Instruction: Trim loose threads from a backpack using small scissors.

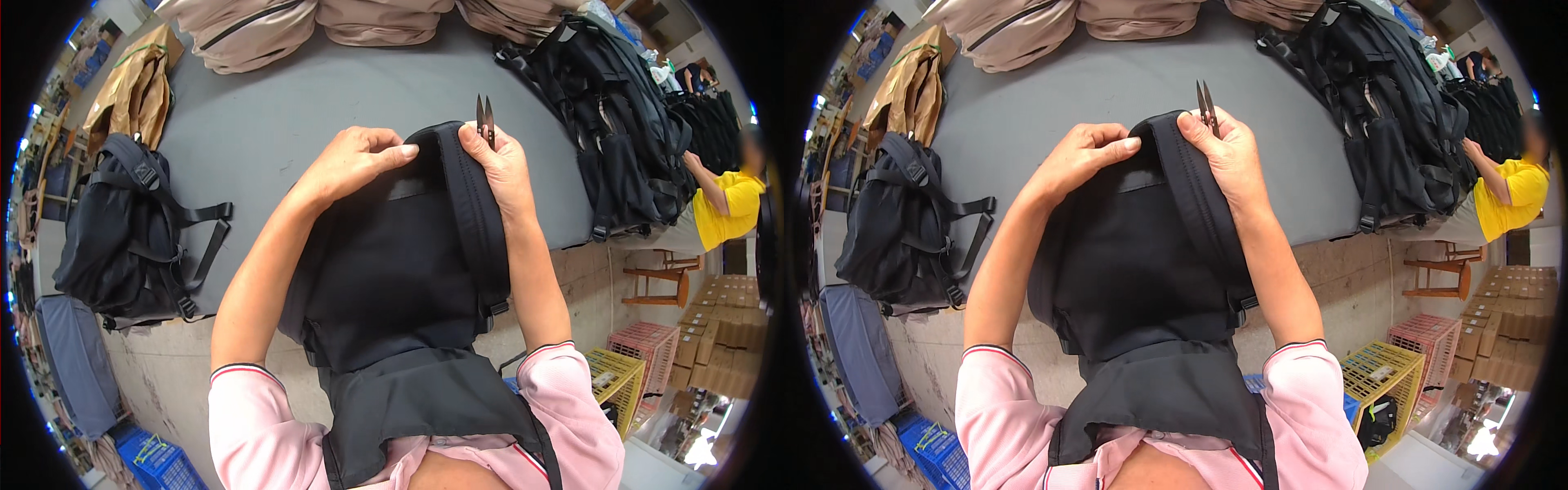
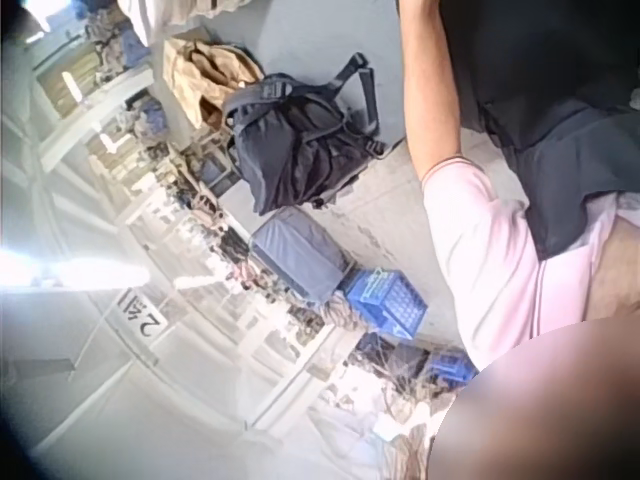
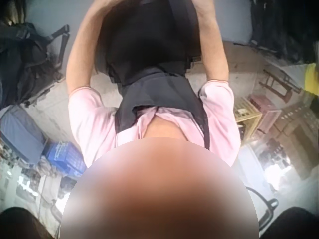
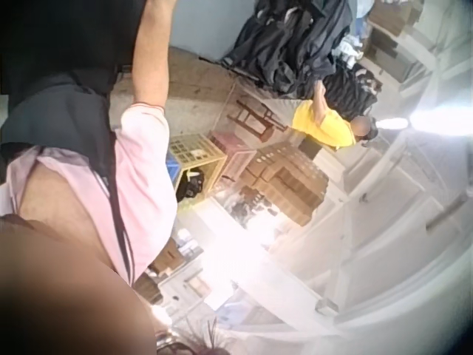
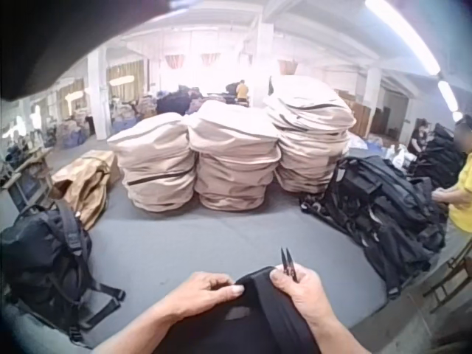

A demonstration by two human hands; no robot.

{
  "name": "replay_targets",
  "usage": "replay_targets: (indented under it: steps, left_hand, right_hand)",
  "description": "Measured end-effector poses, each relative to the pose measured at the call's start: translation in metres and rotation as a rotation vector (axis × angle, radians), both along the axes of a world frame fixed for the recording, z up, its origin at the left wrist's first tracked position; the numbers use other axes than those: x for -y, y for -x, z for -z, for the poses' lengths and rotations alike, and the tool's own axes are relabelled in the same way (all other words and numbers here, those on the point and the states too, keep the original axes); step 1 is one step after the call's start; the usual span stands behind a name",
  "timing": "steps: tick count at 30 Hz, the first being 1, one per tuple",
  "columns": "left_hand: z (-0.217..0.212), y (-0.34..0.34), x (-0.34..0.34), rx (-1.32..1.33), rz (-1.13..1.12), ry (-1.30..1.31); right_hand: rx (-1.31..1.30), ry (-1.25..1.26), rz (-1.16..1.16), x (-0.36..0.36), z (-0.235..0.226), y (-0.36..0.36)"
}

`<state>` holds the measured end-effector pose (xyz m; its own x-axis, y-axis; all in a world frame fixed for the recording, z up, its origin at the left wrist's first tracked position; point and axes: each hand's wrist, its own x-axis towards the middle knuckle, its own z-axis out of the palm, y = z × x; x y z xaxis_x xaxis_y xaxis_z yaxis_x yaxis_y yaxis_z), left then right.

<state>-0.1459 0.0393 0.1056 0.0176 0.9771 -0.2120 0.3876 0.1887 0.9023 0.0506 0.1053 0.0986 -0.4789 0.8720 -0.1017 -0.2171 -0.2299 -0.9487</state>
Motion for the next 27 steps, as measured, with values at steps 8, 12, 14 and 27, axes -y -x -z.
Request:
replay_targets:
  steps: [8, 12, 14, 27]
  left_hand:
    - [0.035, 0.014, -0.003, 0.307, 0.008, 0.205]
    - [0.047, 0.020, -0.003, 0.410, -0.072, 0.250]
    - [0.053, 0.024, -0.003, 0.432, -0.079, 0.235]
    - [0.037, 0.008, 0.016, -0.067, -0.004, -0.020]
  right_hand:
    - [0.080, -0.032, 0.013, -0.004, 0.025, 0.007]
    - [0.112, 0.033, -0.017, -0.012, 0.028, 0.011]
    - [0.087, 0.045, -0.004, -0.013, 0.031, 0.014]
    - [0.174, -0.138, 0.055, -0.031, 0.052, 0.033]
